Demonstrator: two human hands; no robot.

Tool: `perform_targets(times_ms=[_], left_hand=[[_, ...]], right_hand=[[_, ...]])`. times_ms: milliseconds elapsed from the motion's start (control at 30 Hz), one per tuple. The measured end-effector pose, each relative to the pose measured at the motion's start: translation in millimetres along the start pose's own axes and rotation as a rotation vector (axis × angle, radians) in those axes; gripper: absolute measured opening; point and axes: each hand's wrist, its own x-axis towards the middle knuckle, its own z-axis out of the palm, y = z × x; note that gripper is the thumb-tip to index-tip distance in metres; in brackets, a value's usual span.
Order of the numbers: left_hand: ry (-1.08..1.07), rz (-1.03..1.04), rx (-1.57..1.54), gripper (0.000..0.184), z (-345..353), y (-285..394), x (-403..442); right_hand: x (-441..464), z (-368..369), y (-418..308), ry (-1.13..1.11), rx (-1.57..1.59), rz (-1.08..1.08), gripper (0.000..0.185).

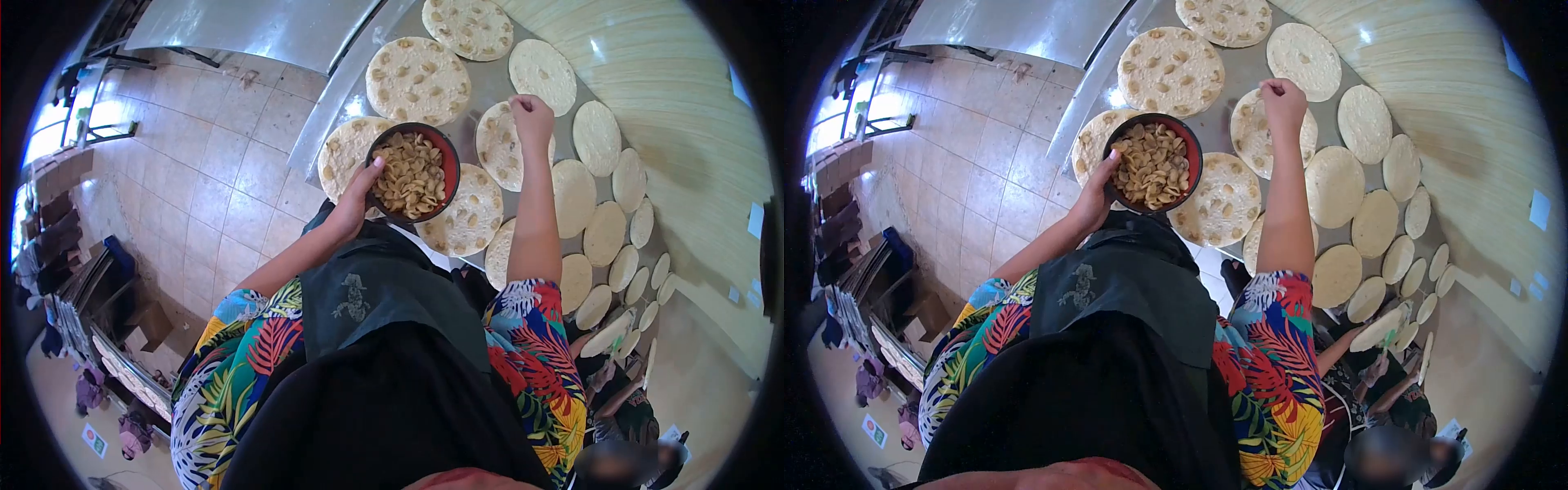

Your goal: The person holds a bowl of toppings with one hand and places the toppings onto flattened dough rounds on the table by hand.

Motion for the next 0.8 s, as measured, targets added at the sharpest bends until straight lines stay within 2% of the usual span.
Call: perform_targets(times_ms=[67, 133, 233, 300, 333, 400, 533, 600, 733, 800], left_hand=[[0.008, -0.013, 0.003, 0.060, 0.0, 0.3, 1.6], [0.003, -0.026, 0.007, 0.059, 1.5, 2.7, 2.4], [-0.078, -0.017, -0.031, 0.057, 9.3, 7.7, 3.3], [-0.088, -0.034, -0.010, 0.058, 11.1, 9.3, 3.4], [-0.092, -0.034, -0.007, 0.058, 12.8, 10.4, 3.5], [-0.084, -0.014, -0.004, 0.058, 17.0, 10.8, 3.5], [-0.083, -0.016, -0.006, 0.057, 18.4, 8.3, 2.9], [-0.055, -0.042, -0.012, 0.057, 16.3, 2.8, 3.0], [-0.103, -0.056, -0.030, 0.057, 16.3, -1.1, 3.1], [-0.110, -0.060, 0.029, 0.062, 14.9, -3.4, 4.7]], right_hand=[[-30.8, -9.9, -42.0, -0.206, 0.328, 0.037, 0.013], [-67.0, -12.4, -67.1, -0.398, 0.418, -0.160, 0.018], [-114.8, -19.6, -108.2, -0.503, 0.434, -0.177, 0.013], [-129.5, -23.8, -121.2, -0.366, -0.180, -0.641, 0.010], [-132.7, -21.9, -121.2, -0.361, -0.180, -0.640, 0.010], [-139.6, -16.0, -114.0, -0.376, -0.294, -0.784, 0.009], [-139.1, -13.8, -103.5, -0.336, -0.410, -0.830, 0.009], [-137.6, -17.7, -99.5, -0.359, -0.250, -0.706, 0.007], [-134.0, -27.3, -99.9, -0.437, -0.259, -0.668, 0.008], [-138.5, -22.9, -100.7, -0.482, -0.472, -0.726, 0.014]])
